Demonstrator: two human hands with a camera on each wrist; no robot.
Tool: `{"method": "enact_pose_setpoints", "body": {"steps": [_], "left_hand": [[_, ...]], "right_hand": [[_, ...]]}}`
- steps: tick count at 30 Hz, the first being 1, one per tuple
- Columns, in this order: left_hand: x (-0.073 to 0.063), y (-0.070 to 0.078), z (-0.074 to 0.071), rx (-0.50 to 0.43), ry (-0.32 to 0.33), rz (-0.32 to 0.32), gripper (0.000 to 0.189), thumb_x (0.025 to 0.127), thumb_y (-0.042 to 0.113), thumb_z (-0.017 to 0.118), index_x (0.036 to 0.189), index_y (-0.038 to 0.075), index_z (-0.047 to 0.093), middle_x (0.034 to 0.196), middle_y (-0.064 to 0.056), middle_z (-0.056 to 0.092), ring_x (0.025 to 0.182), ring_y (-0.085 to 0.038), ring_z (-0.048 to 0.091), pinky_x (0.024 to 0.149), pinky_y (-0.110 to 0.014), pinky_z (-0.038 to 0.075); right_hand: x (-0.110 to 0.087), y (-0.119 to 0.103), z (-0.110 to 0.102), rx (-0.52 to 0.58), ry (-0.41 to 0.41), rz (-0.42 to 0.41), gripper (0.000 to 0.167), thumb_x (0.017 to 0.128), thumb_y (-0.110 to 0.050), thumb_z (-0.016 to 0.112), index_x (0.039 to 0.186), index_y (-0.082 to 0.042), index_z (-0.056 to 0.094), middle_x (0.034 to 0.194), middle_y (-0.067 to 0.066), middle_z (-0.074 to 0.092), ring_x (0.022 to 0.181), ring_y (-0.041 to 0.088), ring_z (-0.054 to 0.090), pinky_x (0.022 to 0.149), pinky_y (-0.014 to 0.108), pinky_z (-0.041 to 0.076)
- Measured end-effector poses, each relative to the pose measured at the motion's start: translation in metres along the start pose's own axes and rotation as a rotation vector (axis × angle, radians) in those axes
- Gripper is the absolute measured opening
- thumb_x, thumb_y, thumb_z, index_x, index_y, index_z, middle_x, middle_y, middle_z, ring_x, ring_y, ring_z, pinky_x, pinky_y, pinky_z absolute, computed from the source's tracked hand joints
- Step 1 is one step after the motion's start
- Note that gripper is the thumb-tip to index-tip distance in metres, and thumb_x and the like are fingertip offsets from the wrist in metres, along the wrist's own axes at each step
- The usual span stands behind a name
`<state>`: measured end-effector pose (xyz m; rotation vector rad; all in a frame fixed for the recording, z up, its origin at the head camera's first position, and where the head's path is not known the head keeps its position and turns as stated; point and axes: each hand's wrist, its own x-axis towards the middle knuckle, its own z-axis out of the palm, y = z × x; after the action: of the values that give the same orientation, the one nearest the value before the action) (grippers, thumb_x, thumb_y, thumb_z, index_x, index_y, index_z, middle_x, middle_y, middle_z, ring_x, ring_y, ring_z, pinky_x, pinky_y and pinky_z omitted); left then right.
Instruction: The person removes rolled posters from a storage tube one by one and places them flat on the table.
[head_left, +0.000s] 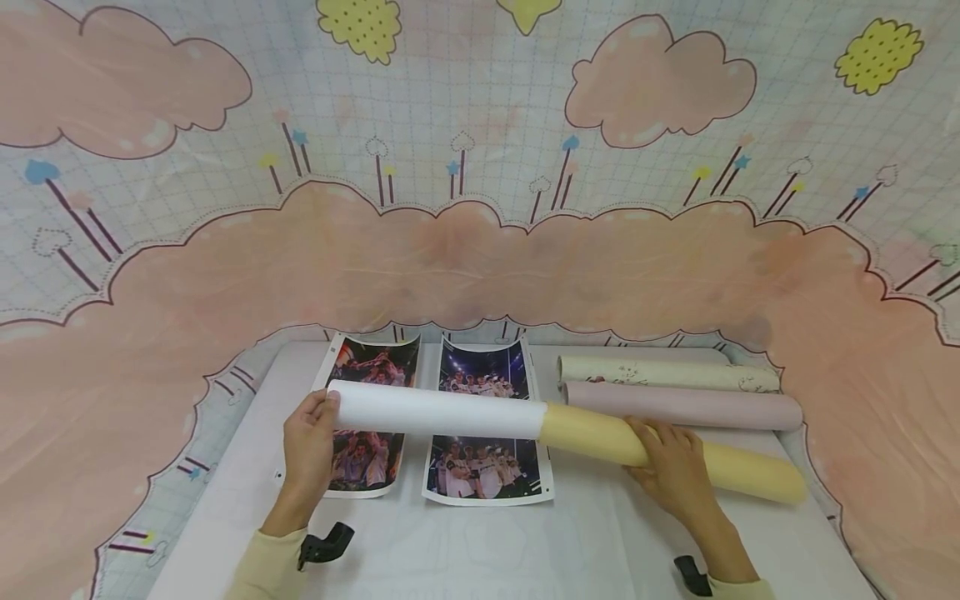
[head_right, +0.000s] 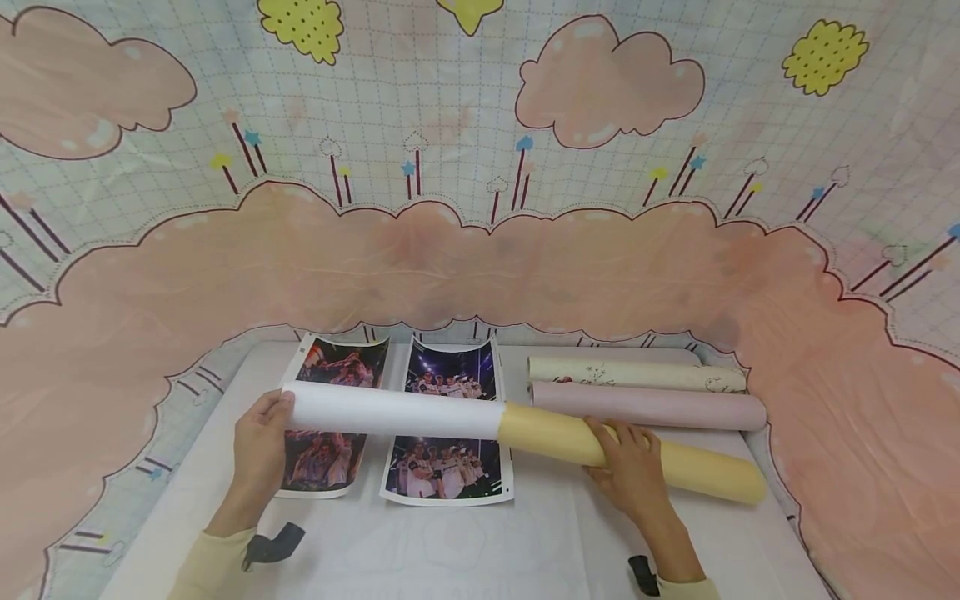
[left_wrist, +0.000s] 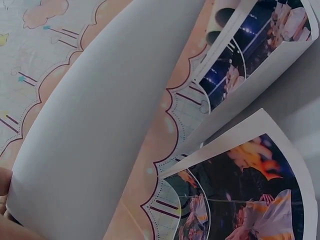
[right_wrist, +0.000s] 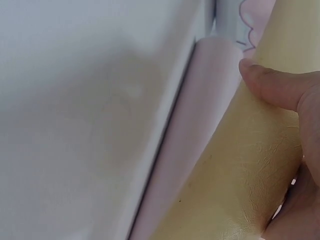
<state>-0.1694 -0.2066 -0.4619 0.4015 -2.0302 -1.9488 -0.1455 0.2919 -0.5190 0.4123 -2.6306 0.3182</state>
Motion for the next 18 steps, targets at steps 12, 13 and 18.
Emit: {"method": "enact_pose_setpoints", "body": {"steps": [12, 13, 18], "left_hand": [[0.002, 0.01, -0.016, -0.102, 0.039, 0.046, 0.033, 0.101, 0.029, 0.055, 0.115, 0.0, 0.058, 0.101, 0.01, 0.067, 0.106, -0.013, 0.057, 0.082, -0.014, 0.047], [0.003, 0.011, -0.016, -0.104, 0.04, 0.048, 0.033, 0.1, 0.03, 0.055, 0.115, 0.0, 0.058, 0.103, 0.009, 0.067, 0.107, -0.013, 0.056, 0.082, -0.013, 0.047], [0.002, 0.014, -0.019, -0.101, 0.031, 0.035, 0.037, 0.101, 0.032, 0.054, 0.121, 0.001, 0.056, 0.111, 0.006, 0.064, 0.114, -0.015, 0.055, 0.081, -0.012, 0.048]], "right_hand": [[-0.004, 0.026, -0.009, -0.021, -0.077, 0.004, 0.084, 0.063, -0.027, 0.091, 0.136, -0.018, 0.053, 0.116, 0.015, 0.064, 0.107, 0.04, 0.059, 0.089, 0.06, 0.038], [-0.005, 0.029, -0.009, -0.025, -0.09, -0.002, 0.083, 0.063, -0.027, 0.091, 0.137, -0.018, 0.053, 0.117, 0.015, 0.064, 0.107, 0.04, 0.059, 0.089, 0.06, 0.039], [-0.005, 0.043, -0.011, -0.036, -0.145, -0.036, 0.081, 0.064, -0.024, 0.09, 0.136, -0.016, 0.053, 0.118, 0.016, 0.064, 0.109, 0.042, 0.059, 0.09, 0.062, 0.04]]}}
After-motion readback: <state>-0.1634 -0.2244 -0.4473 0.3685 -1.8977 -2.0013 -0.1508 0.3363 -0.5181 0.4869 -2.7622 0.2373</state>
